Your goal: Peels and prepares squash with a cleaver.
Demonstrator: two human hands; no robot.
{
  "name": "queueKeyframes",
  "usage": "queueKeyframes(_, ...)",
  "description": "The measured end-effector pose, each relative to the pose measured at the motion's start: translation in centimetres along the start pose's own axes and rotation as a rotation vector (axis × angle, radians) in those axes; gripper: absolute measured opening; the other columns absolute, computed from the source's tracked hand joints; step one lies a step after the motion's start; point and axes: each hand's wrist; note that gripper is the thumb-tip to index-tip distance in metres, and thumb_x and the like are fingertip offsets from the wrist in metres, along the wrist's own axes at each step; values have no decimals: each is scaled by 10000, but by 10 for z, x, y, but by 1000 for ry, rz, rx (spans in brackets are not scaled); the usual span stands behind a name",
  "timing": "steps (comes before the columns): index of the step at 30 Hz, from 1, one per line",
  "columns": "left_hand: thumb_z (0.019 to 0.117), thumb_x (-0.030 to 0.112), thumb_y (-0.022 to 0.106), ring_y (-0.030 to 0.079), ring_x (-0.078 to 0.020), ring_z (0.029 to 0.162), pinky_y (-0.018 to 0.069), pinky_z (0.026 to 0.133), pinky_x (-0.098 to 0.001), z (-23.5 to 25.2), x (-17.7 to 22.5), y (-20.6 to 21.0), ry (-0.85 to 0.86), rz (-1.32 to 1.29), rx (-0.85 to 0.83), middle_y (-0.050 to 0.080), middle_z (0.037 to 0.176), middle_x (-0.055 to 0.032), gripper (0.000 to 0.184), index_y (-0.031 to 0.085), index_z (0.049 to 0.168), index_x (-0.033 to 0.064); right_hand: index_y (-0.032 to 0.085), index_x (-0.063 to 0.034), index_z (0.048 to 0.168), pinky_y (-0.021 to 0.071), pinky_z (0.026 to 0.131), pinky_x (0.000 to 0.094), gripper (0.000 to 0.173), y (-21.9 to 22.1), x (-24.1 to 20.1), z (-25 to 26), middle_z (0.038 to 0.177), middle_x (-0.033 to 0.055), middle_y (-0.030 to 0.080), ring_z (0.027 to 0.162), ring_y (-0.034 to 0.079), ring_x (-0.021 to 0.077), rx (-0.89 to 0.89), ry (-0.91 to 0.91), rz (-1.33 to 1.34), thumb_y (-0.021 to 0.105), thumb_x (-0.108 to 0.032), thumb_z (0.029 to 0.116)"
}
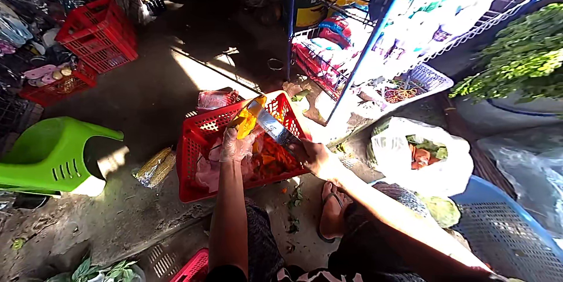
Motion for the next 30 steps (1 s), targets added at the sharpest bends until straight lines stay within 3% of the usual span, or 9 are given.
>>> queueKeyframes(4, 465, 486, 982, 697, -257, 1041, 589, 909, -489, 3, -2, 8, -3, -25, 66, 717, 1089, -108, 788, 681, 1100, 129, 643, 3, 1102, 519, 776, 561, 493, 7, 3, 4, 860, 179, 660, 835, 671, 340, -10, 37, 44, 447, -448, 1085)
queueKeyframes(8, 447, 578, 960, 689, -161, 945, 597, 798, -368, 7, 0, 9, -39, 118, 160, 702, 1047, -30, 841, 627, 1109, 181, 650, -4, 1170, 538, 788, 625, 545, 5, -4, 4, 917, 239, 701, 909, 710, 439, 62, 112, -123, 399, -481, 1095)
queueKeyframes(12, 706, 459, 868, 651, -180, 1056, 568, 893, -383, 7, 3, 10, -18, 178, 113, 665, 1181, -61, 728, 558, 1290, 152, 629, -26, 1194, 540, 744, 650, 524, -2, -4, 6, 912, 264, 711, 919, 712, 497, 161, 146, -297, 367, -471, 1104)
queueKeyframes(15, 545, 530, 957, 629, -250, 1154, 552, 977, -477, 5, -1, 18, -31, 120, 190, 626, 1270, -120, 1018, 505, 1363, 125, 625, -34, 1228, 542, 737, 645, 484, -2, -8, 5, 912, 269, 713, 917, 712, 506, 182, 153, -358, 374, -431, 1112)
queueKeyframes(17, 760, 361, 848, 605, -294, 1139, 536, 956, -528, 7, -5, 21, -34, 112, 262, 582, 1281, -159, 774, 456, 1378, 107, 619, -56, 1274, 543, 754, 635, 455, 0, -13, 4, 938, 260, 715, 941, 712, 488, 150, 176, -368, 381, -409, 1115)
queueKeyframes(19, 882, 140, 671, 602, -306, 1101, 528, 936, -546, 9, -8, 21, -26, 86, 314, 586, 1234, -164, 473, 487, 1315, 89, 626, -64, 1276, 543, 757, 627, 444, 5, -12, 5, 939, 248, 715, 946, 713, 474, 149, 190, -352, 383, -399, 1115)
queueKeyframes(22, 879, 82, 595, 612, -291, 1077, 526, 930, -533, 9, -9, 21, -1, 42, 324, 610, 1187, -154, 377, 527, 1250, 81, 619, -59, 1275, 549, 765, 627, 461, 10, -9, 7, 937, 245, 715, 949, 714, 473, 122, 206, -301, 358, -403, 1116)
queueKeyframes(26, 831, 82, 634, 613, -300, 1058, 521, 924, -566, 9, -7, 17, -5, 83, 330, 615, 1150, -166, 402, 535, 1220, 63, 598, -42, 1291, 534, 820, 648, 528, 5, -1, 12, 1019, 260, 708, 1007, 700, 474, -14, 210, -232, 351, -471, 1108)
queueKeyframes(30, 923, 80, 521, 599, -287, 1044, 521, 898, -542, 8, -11, 14, -40, 205, 365, 595, 1160, -157, 324, 509, 1245, 60, 635, -1, 1264, 503, 901, 662, 576, 7, 20, 24, 1080, 284, 698, 1065, 678, 477, -68, 153, -159, 385, -492, 1095)
Point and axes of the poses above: each hand's wrist, its own z-axis towards the middle knuckle, its own y-axis out of the palm, x = y × z
